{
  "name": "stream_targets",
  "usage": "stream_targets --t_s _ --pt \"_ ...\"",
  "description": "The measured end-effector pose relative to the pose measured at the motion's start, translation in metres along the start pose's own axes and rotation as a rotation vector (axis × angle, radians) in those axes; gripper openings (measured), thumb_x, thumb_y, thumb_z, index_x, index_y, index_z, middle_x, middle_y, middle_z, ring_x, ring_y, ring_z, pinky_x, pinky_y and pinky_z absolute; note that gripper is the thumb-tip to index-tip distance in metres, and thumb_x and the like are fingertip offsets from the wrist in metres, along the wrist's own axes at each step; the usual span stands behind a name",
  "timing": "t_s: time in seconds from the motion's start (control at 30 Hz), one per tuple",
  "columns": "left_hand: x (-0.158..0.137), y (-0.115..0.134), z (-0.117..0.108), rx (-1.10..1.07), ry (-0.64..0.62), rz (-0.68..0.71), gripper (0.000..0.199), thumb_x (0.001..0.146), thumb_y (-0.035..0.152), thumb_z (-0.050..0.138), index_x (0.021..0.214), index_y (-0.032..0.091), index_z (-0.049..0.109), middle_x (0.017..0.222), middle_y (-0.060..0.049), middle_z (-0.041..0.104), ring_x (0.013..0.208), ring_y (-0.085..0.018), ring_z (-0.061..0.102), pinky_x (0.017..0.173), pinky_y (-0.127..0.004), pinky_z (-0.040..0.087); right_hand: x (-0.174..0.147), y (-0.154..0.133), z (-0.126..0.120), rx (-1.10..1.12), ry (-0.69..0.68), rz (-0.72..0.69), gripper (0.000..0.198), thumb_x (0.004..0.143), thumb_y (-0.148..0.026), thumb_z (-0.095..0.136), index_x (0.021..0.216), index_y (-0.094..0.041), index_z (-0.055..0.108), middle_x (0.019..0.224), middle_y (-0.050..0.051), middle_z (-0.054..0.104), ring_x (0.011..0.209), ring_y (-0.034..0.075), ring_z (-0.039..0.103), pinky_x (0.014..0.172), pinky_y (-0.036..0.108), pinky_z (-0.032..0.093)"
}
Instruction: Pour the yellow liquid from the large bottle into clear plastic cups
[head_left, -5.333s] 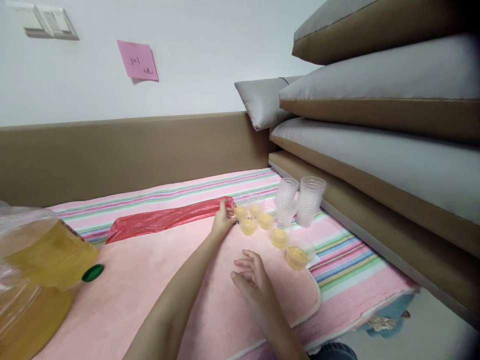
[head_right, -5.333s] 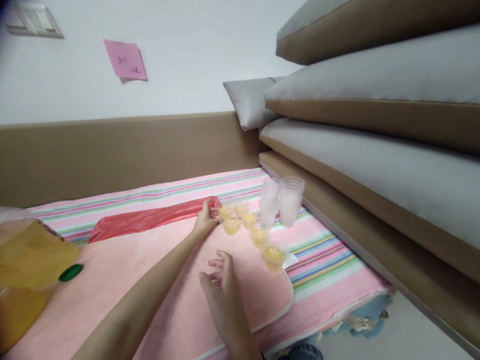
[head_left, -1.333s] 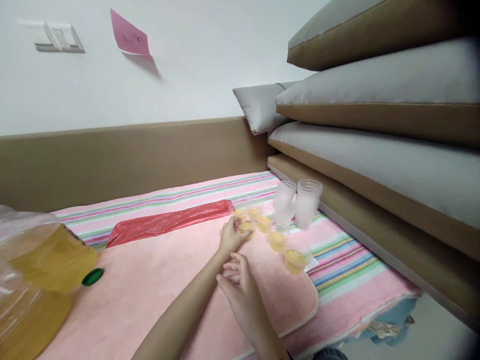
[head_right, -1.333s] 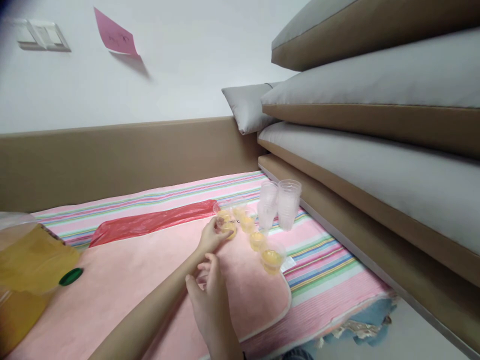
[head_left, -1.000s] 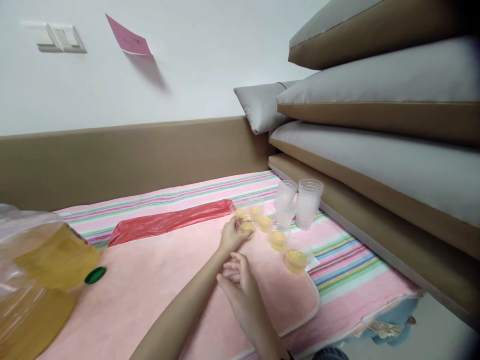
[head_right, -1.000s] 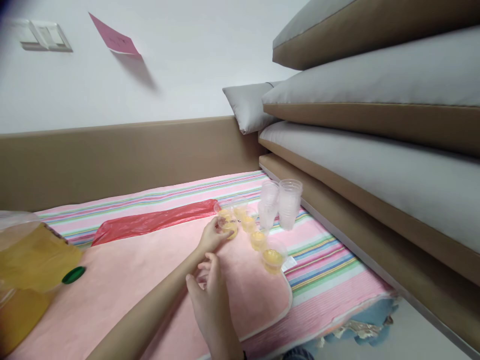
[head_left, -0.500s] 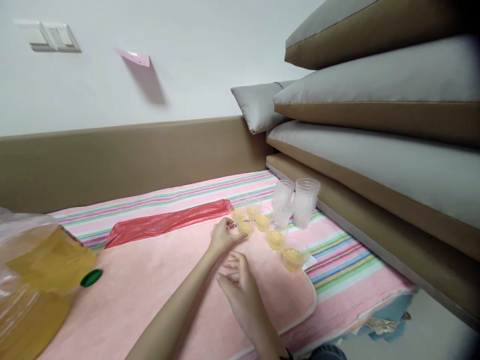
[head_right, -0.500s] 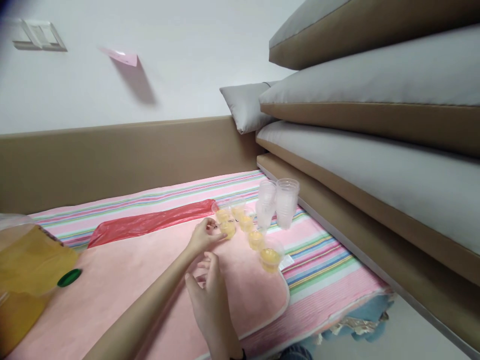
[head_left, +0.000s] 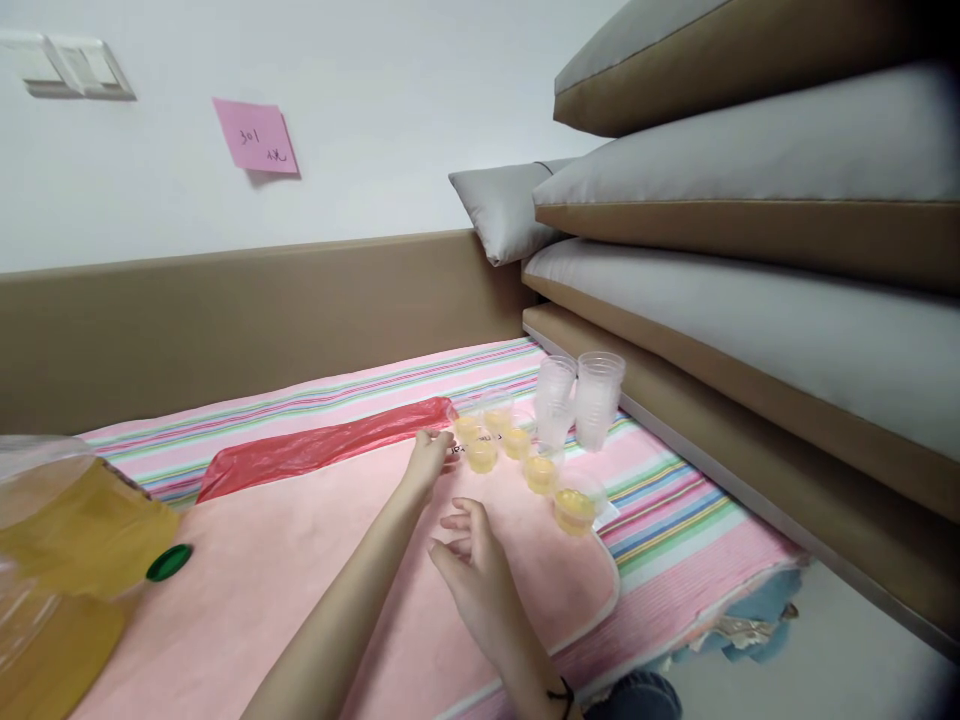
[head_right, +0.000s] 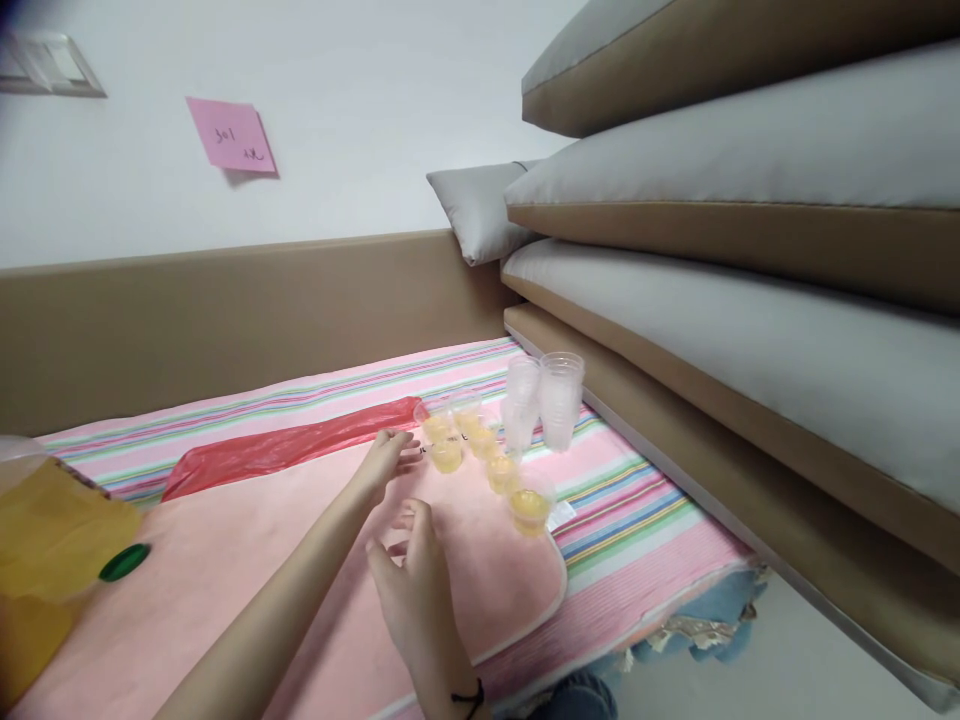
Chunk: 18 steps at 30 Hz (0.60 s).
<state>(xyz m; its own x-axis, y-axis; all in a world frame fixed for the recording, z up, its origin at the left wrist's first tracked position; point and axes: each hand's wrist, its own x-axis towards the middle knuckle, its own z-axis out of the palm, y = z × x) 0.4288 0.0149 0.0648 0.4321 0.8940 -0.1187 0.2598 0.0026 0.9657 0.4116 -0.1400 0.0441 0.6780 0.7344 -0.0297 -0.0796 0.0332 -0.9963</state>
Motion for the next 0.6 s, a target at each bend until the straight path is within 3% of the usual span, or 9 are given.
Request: stream_targets --t_s 0.1,0.27,0.6 --pt "-0.002 -0.012 0.004 -0.127 -0.068 -0.122 0.031 0.096 0.040 0.052 0.112 0.015 0.056 0.101 -0.006 0.064 0.079 -0.015 0.064 0.070 -0.033 0.056 0.000 -0.003 -0.002 -0.007 -0.014 0.003 0.037 0.071 -0.026 0.063 0.107 -0.020 0.058 0.100 0.005 0.067 0.085 0.023 0.066 0.079 0.036 0.051" --pt "-0.003 -0.021 0.010 -0.227 -0.120 -0.187 0.032 0.095 0.039 0.055 0.117 0.015 0.058 0.110 -0.007 0.064 0.086 -0.016 0.065 0.074 -0.034 0.058 0.001 -0.010 -0.004 0.025 -0.023 -0.002 0.043 0.070 -0.034 0.062 0.109 -0.017 0.056 0.098 0.007 0.064 0.086 0.024 0.066 0.078 0.037 0.053" --pt "-0.002 -0.028 0.020 -0.125 -0.119 -0.238 0.034 0.094 0.038 0.057 0.119 0.016 0.058 0.114 -0.008 0.063 0.094 -0.019 0.064 0.080 -0.038 0.057 0.004 -0.005 -0.004 0.085 -0.023 -0.046 0.036 0.071 -0.030 0.063 0.105 -0.019 0.056 0.093 0.005 0.065 0.088 0.024 0.065 0.077 0.036 0.053"
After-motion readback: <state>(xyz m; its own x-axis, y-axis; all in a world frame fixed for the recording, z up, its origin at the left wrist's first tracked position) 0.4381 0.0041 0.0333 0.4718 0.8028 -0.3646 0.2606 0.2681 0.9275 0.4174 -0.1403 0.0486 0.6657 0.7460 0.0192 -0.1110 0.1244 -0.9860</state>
